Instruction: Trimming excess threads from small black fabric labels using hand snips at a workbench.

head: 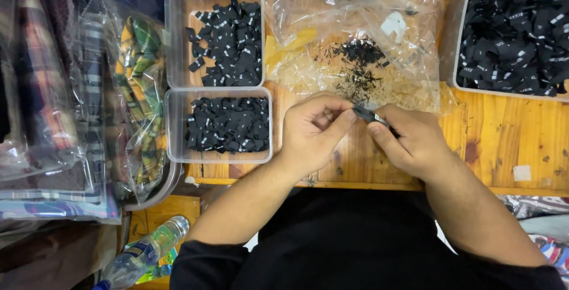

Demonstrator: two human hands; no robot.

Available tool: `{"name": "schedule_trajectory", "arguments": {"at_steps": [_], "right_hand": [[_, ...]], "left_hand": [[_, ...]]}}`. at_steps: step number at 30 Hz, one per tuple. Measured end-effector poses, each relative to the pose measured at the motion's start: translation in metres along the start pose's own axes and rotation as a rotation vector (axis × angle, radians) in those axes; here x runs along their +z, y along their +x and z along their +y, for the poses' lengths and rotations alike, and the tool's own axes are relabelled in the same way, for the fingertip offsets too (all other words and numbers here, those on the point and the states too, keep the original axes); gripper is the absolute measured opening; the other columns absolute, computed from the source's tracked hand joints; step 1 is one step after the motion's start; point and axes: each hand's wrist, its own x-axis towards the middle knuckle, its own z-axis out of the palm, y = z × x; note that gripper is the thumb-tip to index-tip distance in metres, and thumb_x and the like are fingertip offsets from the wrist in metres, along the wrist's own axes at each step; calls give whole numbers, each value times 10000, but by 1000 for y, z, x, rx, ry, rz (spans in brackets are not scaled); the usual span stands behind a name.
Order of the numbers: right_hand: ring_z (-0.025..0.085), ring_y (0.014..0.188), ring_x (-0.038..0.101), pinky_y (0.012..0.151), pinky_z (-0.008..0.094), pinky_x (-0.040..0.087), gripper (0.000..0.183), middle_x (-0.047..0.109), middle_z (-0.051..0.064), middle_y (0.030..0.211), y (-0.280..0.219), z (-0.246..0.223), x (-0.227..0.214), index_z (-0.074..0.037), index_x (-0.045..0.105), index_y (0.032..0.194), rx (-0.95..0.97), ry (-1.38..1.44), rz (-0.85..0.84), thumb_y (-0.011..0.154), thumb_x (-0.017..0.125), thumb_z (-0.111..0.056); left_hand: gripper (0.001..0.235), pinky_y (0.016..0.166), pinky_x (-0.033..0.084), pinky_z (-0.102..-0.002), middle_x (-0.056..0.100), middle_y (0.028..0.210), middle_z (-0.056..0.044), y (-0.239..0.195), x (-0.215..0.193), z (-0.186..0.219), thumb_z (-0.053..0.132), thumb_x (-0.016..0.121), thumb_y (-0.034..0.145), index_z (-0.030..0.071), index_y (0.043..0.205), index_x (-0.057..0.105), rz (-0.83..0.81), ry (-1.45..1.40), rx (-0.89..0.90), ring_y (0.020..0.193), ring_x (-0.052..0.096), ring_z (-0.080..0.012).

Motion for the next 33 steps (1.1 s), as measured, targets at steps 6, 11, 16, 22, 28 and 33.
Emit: {"name": "schedule_trajectory", "arguments": {"at_steps": [6,11,16,22,28,33], "right_hand": [[330,541,650,520,383,507,232,569,119,505,-2,4,-1,-139,717,888,1,-31,-24,1005,608,-307],[307,486,612,487,355,487,224,526,102,471,0,-2,0,-138,714,869,-33,-1,3,1002,609,-285],[286,465,606,476,333,485,248,528,86,455,0,-1,-1,-133,709,852,-45,1,3,1013,603,-290],[342,497,610,484,379,485,229,525,122,481,-1,1,0,-131,701,867,-39,-15,-10,1002,615,-294],[344,500,616,489,386,487,241,535,122,484,-2,5,-2,-133,691,861,-17,-36,-26,1014,601,-297],[325,504,607,520,371,494,265,534,118,488,0,0,-1,-142,706,860,57,-24,-46,1029,580,-303]], "left_hand": [[72,649,549,-246,634,790,-108,1,-2,-1,-74,737,878,-52,946,728,-42,41,21,738,619,-83],[52,650,547,-247,633,782,-105,3,-3,4,-76,727,881,-40,917,732,-66,70,22,731,609,-84],[58,637,546,-248,636,775,-102,5,-4,4,-74,729,877,-30,913,739,-87,93,34,725,612,-85],[50,634,526,-241,625,763,-91,4,-4,3,-65,734,879,-23,906,732,-81,86,16,725,588,-69],[36,633,518,-226,612,746,-77,1,-4,1,-56,735,888,-29,909,724,-55,64,-12,731,564,-43],[79,612,533,-202,660,726,-97,-1,-5,-6,-36,738,906,-35,984,742,-23,36,-104,714,629,-63]]}}
